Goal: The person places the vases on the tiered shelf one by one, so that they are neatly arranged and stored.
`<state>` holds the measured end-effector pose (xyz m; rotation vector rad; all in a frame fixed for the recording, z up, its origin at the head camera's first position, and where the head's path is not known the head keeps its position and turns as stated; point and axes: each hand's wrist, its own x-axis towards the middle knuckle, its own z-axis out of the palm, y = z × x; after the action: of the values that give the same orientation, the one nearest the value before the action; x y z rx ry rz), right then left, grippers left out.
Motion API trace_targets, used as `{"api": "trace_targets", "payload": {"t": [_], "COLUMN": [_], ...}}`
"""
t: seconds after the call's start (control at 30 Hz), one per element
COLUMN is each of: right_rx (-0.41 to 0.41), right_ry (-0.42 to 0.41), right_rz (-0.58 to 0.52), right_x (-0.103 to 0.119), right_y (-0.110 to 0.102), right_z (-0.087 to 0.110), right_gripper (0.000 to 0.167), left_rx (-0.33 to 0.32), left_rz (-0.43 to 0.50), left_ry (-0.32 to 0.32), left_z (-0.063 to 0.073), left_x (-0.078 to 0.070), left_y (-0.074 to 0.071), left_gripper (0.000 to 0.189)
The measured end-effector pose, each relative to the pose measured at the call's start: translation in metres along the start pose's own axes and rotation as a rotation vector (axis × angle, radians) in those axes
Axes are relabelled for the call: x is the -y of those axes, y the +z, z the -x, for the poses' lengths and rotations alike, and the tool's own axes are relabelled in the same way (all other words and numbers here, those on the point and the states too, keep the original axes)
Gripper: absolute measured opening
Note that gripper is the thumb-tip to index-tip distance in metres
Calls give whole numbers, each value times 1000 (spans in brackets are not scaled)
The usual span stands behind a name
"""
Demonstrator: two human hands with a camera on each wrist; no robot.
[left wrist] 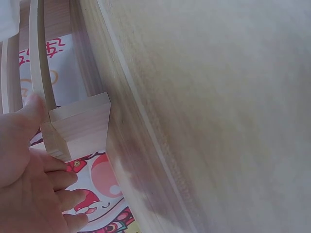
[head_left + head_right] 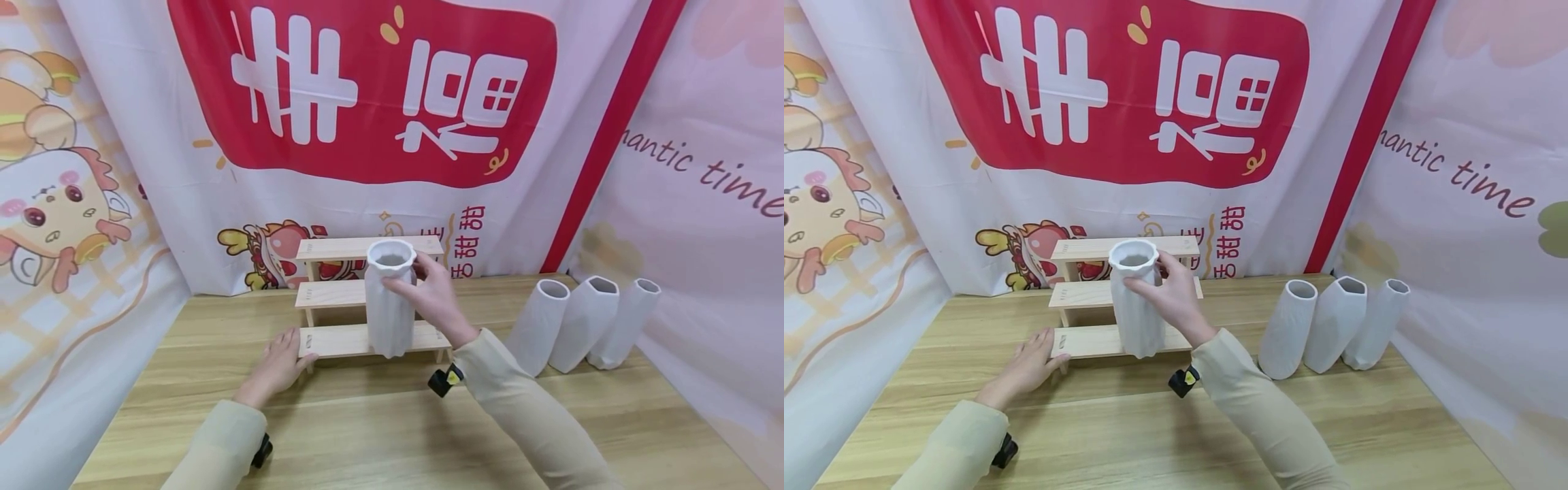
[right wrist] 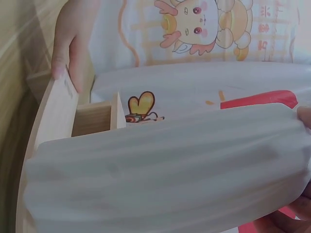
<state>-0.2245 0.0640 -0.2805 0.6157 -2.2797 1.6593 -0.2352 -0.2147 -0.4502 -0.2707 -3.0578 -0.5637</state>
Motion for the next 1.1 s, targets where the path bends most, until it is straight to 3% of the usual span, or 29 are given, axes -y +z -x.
{"api": "trace_targets", "payload": {"t": [0.23,0.37,0.53,0.77,1.1], "right_rx": [-19,-6,32,56,79], "right_ry": [-43,-55,-38,-63,-60], "right_rz": [-12,-34,-56,-81,-98], "right_x": [-40,-41,-36,-3,-1], "right_y": [16,23,30,36,47], "right_z": [-16,-17,-17,-7,-9], "right_gripper": [51,50,52,49,51], "left_rx": [-6,-5,6,18,24], "left_rz": [-10,-15,-16,-12,-2], "left_ry": [-4,-4,-8,-17,-12], "left_z": [0,0,0,0,-1], "left_x": [0,0,-1,-2,-1], "left_y": [1,1,0,-2,-1], "left_gripper": [74,74,74,73,74]}}
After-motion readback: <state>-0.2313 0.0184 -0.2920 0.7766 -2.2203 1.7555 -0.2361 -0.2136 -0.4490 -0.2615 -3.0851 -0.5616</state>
